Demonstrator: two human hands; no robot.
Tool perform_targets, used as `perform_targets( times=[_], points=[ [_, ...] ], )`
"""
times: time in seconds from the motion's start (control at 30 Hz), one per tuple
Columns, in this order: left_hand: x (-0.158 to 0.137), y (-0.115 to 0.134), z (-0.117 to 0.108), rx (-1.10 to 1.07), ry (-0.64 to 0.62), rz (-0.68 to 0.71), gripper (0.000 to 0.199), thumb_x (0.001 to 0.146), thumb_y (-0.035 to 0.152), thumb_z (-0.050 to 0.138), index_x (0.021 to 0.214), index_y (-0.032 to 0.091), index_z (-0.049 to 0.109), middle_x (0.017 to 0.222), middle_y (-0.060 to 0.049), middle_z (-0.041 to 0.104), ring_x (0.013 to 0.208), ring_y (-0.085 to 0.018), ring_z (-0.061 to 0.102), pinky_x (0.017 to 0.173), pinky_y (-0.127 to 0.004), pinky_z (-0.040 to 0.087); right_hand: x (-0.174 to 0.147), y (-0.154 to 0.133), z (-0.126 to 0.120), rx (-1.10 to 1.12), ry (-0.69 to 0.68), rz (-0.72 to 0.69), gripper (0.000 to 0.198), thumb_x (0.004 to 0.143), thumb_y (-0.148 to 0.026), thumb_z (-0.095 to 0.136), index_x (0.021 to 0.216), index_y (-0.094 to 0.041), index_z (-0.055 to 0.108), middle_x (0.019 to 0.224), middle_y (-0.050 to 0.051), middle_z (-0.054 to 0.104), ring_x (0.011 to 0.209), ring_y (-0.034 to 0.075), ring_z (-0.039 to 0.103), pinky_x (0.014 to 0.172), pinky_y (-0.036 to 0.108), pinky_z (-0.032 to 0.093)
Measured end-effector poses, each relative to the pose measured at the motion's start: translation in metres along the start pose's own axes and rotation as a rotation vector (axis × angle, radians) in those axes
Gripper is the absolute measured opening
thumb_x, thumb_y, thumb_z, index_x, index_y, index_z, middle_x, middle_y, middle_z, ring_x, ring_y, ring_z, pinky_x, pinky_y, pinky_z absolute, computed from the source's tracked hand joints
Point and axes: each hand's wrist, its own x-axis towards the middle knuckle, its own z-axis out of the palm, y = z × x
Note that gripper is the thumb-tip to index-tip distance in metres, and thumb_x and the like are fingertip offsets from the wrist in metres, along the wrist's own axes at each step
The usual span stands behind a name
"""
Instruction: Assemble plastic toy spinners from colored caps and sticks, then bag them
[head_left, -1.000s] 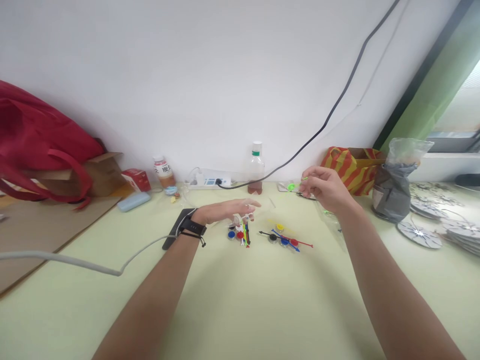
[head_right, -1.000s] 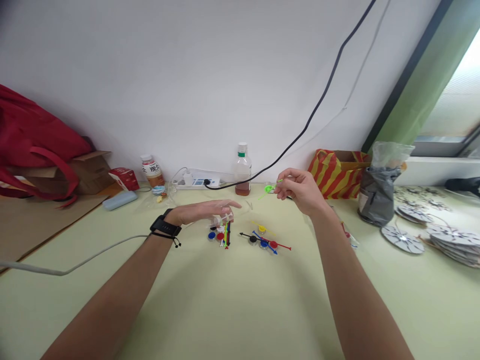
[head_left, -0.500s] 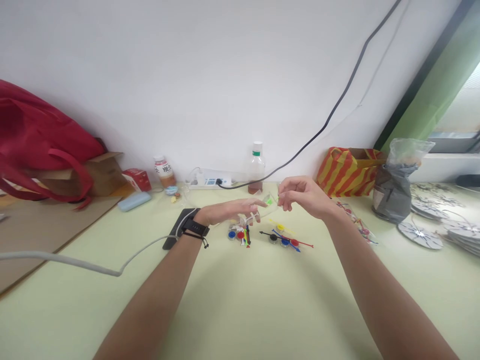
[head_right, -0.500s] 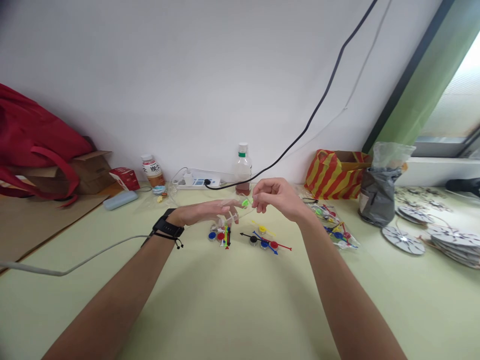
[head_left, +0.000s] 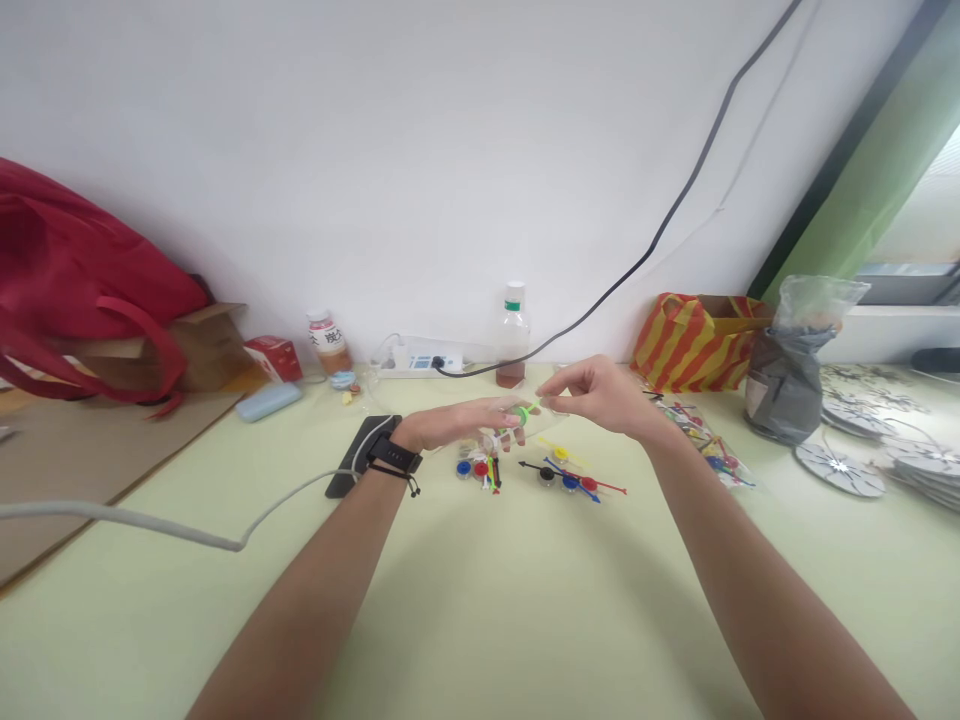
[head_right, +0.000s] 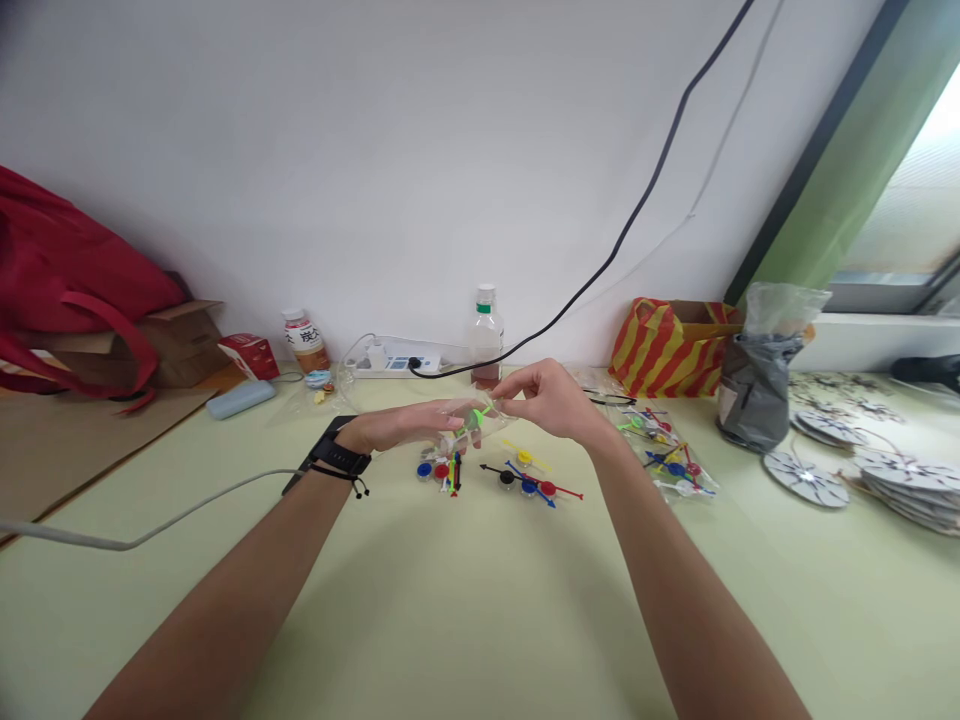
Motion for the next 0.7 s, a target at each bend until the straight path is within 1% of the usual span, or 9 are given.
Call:
perform_targets(
  times=[0.13,0.23,0.33,0.4,0.47,0.53,0.6,0.63,0.7],
  points=[
    [0.0,0.0,0.001,-0.011,0.011,-0.003,0.063,0.093,0.054,0.061,0.149,0.028,0.048,0.12,-0.011,0.066,0.107,-0.025,0.062,0.091,-0.038,0.05,0.001,-0.001,0.004,0.011,-0.055,-0.049,0.026,0.079,-0.043,0.073,0.083,-0.019,0.083,0.056,-0.001,0.054,0.053,0.009,0.03,0.049,0.028,0.026],
    [0.0,-0.002,0.002,-0.009,0.042,-0.021,0.06,0.093,0.053,0.062,0.147,0.03,0.052,0.119,-0.01,0.068,0.108,-0.026,0.063,0.091,-0.037,0.049,0.001,-0.002,0.006,0.012,-0.14,-0.092,0.028,0.083,-0.046,0.07,0.084,-0.022,0.083,0.059,-0.001,0.057,0.054,0.011,0.035,0.051,0.028,0.028],
    [0.001,-0.002,0.002,-0.013,0.028,-0.015,0.059,0.093,0.052,0.06,0.147,0.031,0.051,0.122,-0.009,0.067,0.113,-0.026,0.062,0.092,-0.036,0.048,0.001,-0.006,0.005,0.011,-0.23,-0.148,0.031,0.09,-0.048,0.063,0.084,-0.024,0.082,0.064,0.0,0.061,0.055,0.012,0.04,0.053,0.028,0.03],
    [0.0,-0.001,0.001,-0.012,0.01,-0.006,0.059,0.094,0.053,0.058,0.148,0.03,0.05,0.125,-0.01,0.065,0.116,-0.026,0.06,0.092,-0.035,0.048,0.001,-0.008,0.002,0.029,-0.235,-0.166,0.037,0.094,-0.051,0.057,0.084,-0.024,0.08,0.071,0.001,0.066,0.059,0.014,0.047,0.054,0.028,0.034],
    [-0.001,0.0,0.0,-0.008,0.015,-0.014,0.059,0.094,0.055,0.057,0.148,0.032,0.05,0.125,-0.009,0.064,0.115,-0.026,0.06,0.091,-0.034,0.048,0.0,-0.009,-0.002,0.063,-0.219,-0.148,0.043,0.097,-0.055,0.052,0.086,-0.024,0.08,0.081,0.002,0.072,0.065,0.016,0.055,0.058,0.028,0.039],
    [-0.003,-0.001,-0.002,-0.014,0.036,-0.035,0.059,0.094,0.056,0.058,0.147,0.034,0.05,0.126,-0.008,0.063,0.114,-0.026,0.06,0.09,-0.034,0.048,-0.001,-0.006,-0.007,0.099,-0.243,-0.113,0.041,0.095,-0.057,0.056,0.093,-0.024,0.08,0.087,0.003,0.075,0.068,0.016,0.059,0.059,0.028,0.043],
    [-0.005,-0.002,-0.003,-0.037,0.047,-0.034,0.06,0.093,0.059,0.058,0.148,0.034,0.049,0.126,-0.008,0.063,0.112,-0.026,0.061,0.09,-0.034,0.047,-0.002,-0.002,-0.01,0.151,-0.321,-0.083,0.035,0.089,-0.054,0.065,0.099,-0.024,0.079,0.086,0.003,0.075,0.066,0.015,0.06,0.058,0.027,0.046],
    [-0.005,-0.004,-0.004,-0.059,0.048,-0.025,0.062,0.093,0.062,0.056,0.148,0.034,0.049,0.126,-0.009,0.064,0.111,-0.026,0.061,0.09,-0.034,0.047,-0.002,0.0,-0.011,0.187,-0.354,-0.074,0.033,0.086,-0.051,0.07,0.1,-0.023,0.078,0.084,0.003,0.074,0.065,0.015,0.06,0.058,0.027,0.047],
    [-0.003,-0.008,-0.003,-0.131,0.043,-0.002,0.067,0.093,0.069,0.05,0.147,0.03,0.049,0.121,-0.01,0.065,0.106,-0.026,0.063,0.088,-0.034,0.048,-0.003,0.004,-0.012,0.268,-0.363,-0.066,0.028,0.084,-0.045,0.073,0.097,-0.021,0.078,0.084,0.004,0.074,0.071,0.016,0.064,0.064,0.028,0.051]
  ],
)
